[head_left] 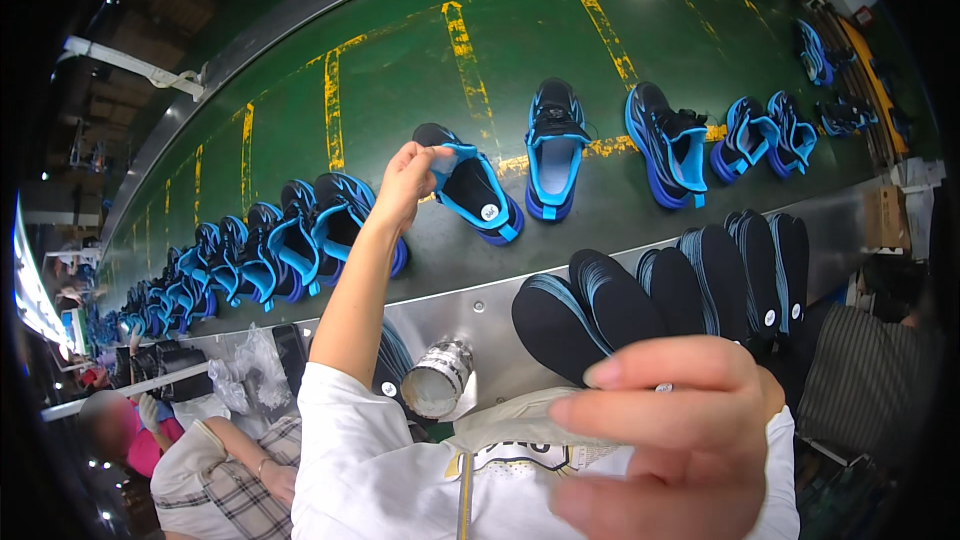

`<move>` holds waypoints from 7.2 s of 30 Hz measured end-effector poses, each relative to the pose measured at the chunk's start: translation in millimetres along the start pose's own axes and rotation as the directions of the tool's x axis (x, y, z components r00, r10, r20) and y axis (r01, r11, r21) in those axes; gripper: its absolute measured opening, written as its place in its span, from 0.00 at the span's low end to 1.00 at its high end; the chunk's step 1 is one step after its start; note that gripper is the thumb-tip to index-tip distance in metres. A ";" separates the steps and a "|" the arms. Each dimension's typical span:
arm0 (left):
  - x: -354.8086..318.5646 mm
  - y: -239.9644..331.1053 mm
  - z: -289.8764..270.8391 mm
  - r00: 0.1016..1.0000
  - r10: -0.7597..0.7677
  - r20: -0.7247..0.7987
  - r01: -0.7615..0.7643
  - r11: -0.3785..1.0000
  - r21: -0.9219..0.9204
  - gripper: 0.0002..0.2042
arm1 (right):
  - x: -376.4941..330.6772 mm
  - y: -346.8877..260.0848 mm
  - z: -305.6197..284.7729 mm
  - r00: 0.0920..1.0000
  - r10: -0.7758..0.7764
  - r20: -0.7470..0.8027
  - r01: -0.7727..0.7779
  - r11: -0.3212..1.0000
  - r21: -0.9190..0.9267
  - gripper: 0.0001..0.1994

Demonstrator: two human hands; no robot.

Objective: The person places stacks of shoe insoles onto the workstation, then repeatedly picks up individual insoles and inserts them into sneakers along the conveyor line by hand.

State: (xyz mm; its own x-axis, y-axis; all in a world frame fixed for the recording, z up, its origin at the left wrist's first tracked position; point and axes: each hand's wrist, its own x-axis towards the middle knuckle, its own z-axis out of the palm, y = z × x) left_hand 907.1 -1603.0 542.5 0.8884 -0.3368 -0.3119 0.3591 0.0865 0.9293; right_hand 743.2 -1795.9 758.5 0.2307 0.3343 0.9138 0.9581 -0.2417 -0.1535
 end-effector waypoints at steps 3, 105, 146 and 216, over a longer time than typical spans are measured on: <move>-10.2 7.6 9.3 1.000 -0.001 0.004 0.002 0.996 -0.086 0.07 | -5.5 -27.3 -1.6 0.952 0.305 -0.004 -0.305 0.951 -0.049 0.13; 47.4 -74.2 134.7 0.646 0.688 0.330 -0.480 0.030 0.877 0.15 | -214.7 129.1 -7.6 -0.388 0.390 0.835 -0.383 0.756 -0.531 0.30; 59.8 -46.6 136.1 0.966 0.218 0.138 -0.205 0.324 0.923 0.09 | -234.4 -76.5 -79.2 0.181 0.877 0.446 -0.629 0.452 -0.632 0.25; 129.6 -70.8 291.8 0.981 0.147 0.130 -0.190 0.876 0.443 0.10 | -268.0 -85.7 -179.5 0.247 0.946 0.212 -0.756 0.325 -0.568 0.17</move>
State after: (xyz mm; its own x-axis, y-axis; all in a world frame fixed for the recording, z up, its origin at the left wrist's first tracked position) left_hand 913.3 -1926.3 494.1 0.8866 -0.4398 -0.1435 0.0187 -0.2757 0.9610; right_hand 568.8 -2028.3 594.2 0.9989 0.0468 0.0014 0.0405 -0.8487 -0.5273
